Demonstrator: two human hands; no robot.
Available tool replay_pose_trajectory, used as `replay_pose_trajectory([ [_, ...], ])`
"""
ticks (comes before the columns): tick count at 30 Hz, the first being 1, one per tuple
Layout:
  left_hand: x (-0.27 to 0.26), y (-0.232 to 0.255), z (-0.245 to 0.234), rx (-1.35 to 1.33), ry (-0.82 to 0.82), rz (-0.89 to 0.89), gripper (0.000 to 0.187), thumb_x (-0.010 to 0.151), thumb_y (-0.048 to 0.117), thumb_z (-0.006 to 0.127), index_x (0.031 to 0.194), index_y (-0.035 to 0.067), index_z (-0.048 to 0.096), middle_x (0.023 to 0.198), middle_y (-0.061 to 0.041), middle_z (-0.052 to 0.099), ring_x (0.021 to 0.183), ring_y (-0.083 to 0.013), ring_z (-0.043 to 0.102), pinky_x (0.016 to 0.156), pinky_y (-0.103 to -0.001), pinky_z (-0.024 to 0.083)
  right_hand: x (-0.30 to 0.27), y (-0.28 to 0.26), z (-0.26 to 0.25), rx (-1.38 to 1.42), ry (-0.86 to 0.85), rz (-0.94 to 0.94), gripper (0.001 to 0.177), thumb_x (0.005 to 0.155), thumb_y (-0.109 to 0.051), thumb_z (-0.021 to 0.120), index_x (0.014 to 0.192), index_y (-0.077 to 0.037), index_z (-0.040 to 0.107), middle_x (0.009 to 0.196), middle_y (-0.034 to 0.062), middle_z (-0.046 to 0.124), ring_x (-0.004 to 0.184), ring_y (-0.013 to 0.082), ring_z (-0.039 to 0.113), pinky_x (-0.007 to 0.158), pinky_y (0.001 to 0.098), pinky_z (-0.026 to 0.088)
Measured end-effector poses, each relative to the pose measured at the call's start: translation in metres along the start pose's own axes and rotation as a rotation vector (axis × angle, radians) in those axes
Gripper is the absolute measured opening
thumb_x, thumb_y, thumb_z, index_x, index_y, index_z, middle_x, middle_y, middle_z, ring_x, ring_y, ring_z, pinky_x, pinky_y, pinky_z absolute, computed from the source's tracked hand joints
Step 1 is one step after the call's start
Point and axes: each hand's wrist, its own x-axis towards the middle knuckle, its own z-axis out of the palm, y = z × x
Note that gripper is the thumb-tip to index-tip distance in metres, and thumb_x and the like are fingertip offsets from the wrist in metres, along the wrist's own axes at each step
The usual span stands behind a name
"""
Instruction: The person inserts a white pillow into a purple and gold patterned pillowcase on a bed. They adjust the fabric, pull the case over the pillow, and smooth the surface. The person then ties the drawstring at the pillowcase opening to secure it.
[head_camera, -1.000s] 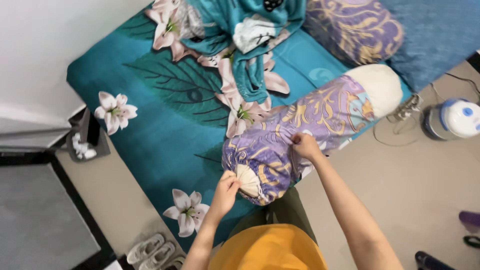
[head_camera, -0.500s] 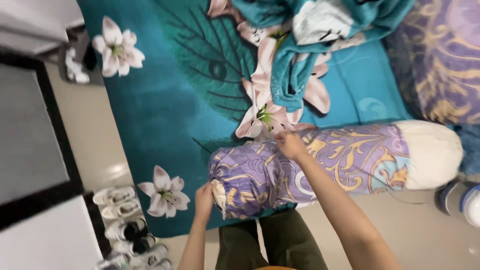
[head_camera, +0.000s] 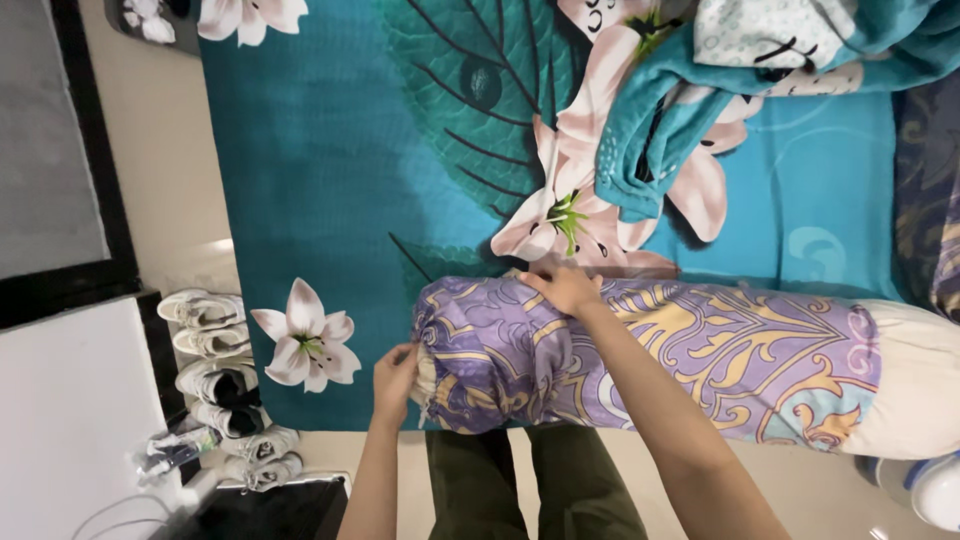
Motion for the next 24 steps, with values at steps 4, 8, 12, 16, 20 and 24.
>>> replay_pose_trajectory([
  [4,-0.007,0.019,0.004,0.087,0.013,0.05,0.038,0.09,0.023,0.073,0.117,-0.004,0.072,0.111,-0.01,0.073,0.097,-0.0173,0.067,0.084,-0.028,0.051,0.007,0.01,0.006,-0.005,-0.035,0.038,0.062,0.082,-0.074,0.06,0.123,-0.028,0.069,0.123,0.0063,0.072,0.124,0.0349,0.061,0.106,0.0741,0.028],
  [8,-0.006,0.019,0.002,0.116,-0.032,0.087,0.042,0.093,0.023,0.07,0.126,-0.001,0.067,0.13,-0.009,0.067,0.114,-0.019,0.065,0.094,-0.028,0.049,0.006,0.027,0.024,0.016,0.019,-0.097,0.054,0.083,-0.068,0.059,0.114,-0.027,0.077,0.114,0.0097,0.076,0.114,0.0353,0.067,0.101,0.0682,0.038],
  [12,0.002,-0.004,0.004,0.241,-0.038,0.201,0.04,0.092,0.02,0.068,0.128,0.003,0.066,0.125,-0.011,0.071,0.112,-0.019,0.067,0.093,-0.03,0.05,-0.004,0.024,0.03,-0.003,0.013,-0.063,0.042,0.082,-0.054,0.06,0.109,-0.027,0.08,0.112,0.0078,0.078,0.111,0.0325,0.07,0.101,0.0703,0.035],
  [16,0.004,-0.033,0.017,0.408,0.2,0.316,0.024,0.09,0.012,0.07,0.107,-0.003,0.075,0.093,-0.014,0.078,0.086,-0.0189,0.075,0.079,-0.033,0.056,-0.024,0.001,0.023,0.017,-0.075,0.011,0.048,0.092,-0.067,0.069,0.114,-0.025,0.078,0.118,0.0193,0.069,0.116,0.0389,0.063,0.106,0.0638,0.033],
  [20,-0.012,-0.035,0.016,0.247,0.237,0.423,0.015,0.086,0.002,0.07,0.098,-0.006,0.074,0.08,-0.011,0.075,0.075,-0.0144,0.068,0.071,-0.03,0.054,-0.035,-0.021,0.025,-0.035,0.031,0.043,0.033,0.085,-0.046,0.066,0.106,-0.024,0.078,0.11,0.013,0.073,0.107,0.0343,0.068,0.097,0.0641,0.039],
  [24,-0.04,0.011,0.006,-0.036,0.14,0.427,0.013,0.085,0.001,0.071,0.097,-0.005,0.071,0.085,-0.003,0.072,0.076,-0.0091,0.066,0.07,-0.025,0.053,-0.038,-0.007,0.011,0.085,0.506,-0.043,0.026,0.085,-0.034,0.064,0.097,-0.016,0.08,0.096,0.0174,0.075,0.09,0.0381,0.071,0.08,0.0541,0.053],
])
